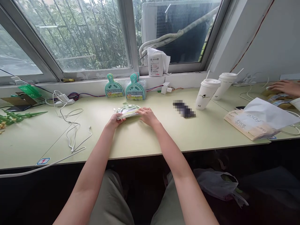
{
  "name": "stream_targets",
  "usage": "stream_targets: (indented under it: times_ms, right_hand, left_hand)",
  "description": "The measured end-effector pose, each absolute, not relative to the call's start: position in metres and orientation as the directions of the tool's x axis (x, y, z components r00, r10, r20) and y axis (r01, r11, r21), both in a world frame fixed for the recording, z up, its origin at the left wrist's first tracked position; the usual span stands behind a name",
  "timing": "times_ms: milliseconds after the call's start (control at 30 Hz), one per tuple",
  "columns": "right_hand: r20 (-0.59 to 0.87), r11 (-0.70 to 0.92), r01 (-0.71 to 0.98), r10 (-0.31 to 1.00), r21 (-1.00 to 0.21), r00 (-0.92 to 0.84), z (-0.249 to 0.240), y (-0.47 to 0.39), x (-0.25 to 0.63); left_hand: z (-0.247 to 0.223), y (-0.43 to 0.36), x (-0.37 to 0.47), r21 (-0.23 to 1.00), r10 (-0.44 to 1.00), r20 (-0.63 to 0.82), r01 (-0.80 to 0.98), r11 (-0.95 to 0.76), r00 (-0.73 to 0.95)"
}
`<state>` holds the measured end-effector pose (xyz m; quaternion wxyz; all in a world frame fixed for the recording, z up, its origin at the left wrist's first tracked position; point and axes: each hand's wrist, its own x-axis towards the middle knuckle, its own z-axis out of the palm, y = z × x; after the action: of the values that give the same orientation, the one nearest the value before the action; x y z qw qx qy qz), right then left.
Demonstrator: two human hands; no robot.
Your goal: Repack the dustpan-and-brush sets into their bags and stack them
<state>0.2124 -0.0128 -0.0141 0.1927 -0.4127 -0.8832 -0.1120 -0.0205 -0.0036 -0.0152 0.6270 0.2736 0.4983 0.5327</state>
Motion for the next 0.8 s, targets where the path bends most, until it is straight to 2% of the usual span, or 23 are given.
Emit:
stream_targets:
  times_ms: [100,233,333,400,500,567,633,700,800]
  right_hand:
    - [0.352,0.615,0.787,0.726,0.053,-0.591,-0.014,-0.013,0.205]
    - [0.27,0.482,0.866,0.823,0.133,-0.5,-0.015,-0.013,0.206]
    - [0.272,0.428,0.889,0.847,0.163,-0.457,-0.013,-0.014,0.211]
    - [0.333,0.458,0.879,0.815,0.132,-0.475,-0.011,-0.015,0.213]
    - [0.411,0.609,0.792,0.711,0.048,-0.571,-0.011,-0.017,0.211]
    - [0.398,0.675,0.738,0.677,0.0,-0.619,-0.012,-0.017,0.208]
    - [0.352,0.673,0.74,0.696,-0.014,-0.626,-0.015,-0.015,0.207]
    - [0.326,0.632,0.774,0.727,0.028,-0.605,-0.019,-0.012,0.208]
    - [0.368,0.51,0.848,0.768,0.145,-0.524,-0.023,-0.007,0.212]
  left_hand:
    - [-0.014,-0.004,-0.019,0.891,0.93,-0.358,-0.328,0.313,-0.087]
    - [-0.014,-0.005,-0.015,0.907,0.932,-0.344,-0.298,0.298,-0.114]
    - [-0.016,-0.003,-0.015,0.907,0.933,-0.332,-0.319,0.275,-0.14]
    - [-0.018,-0.001,-0.019,0.895,0.924,-0.34,-0.363,0.26,-0.175]
    - [-0.021,0.003,-0.025,0.879,0.92,-0.333,-0.421,0.224,-0.205]
    - [-0.021,0.004,-0.027,0.879,0.931,-0.31,-0.431,0.203,-0.192]
    - [-0.021,0.004,-0.027,0.881,0.942,-0.291,-0.432,0.195,-0.167]
    - [-0.019,0.003,-0.025,0.88,0.947,-0.287,-0.432,0.2,-0.146]
    - [-0.015,0.0,-0.021,0.88,0.94,-0.305,-0.423,0.217,-0.151]
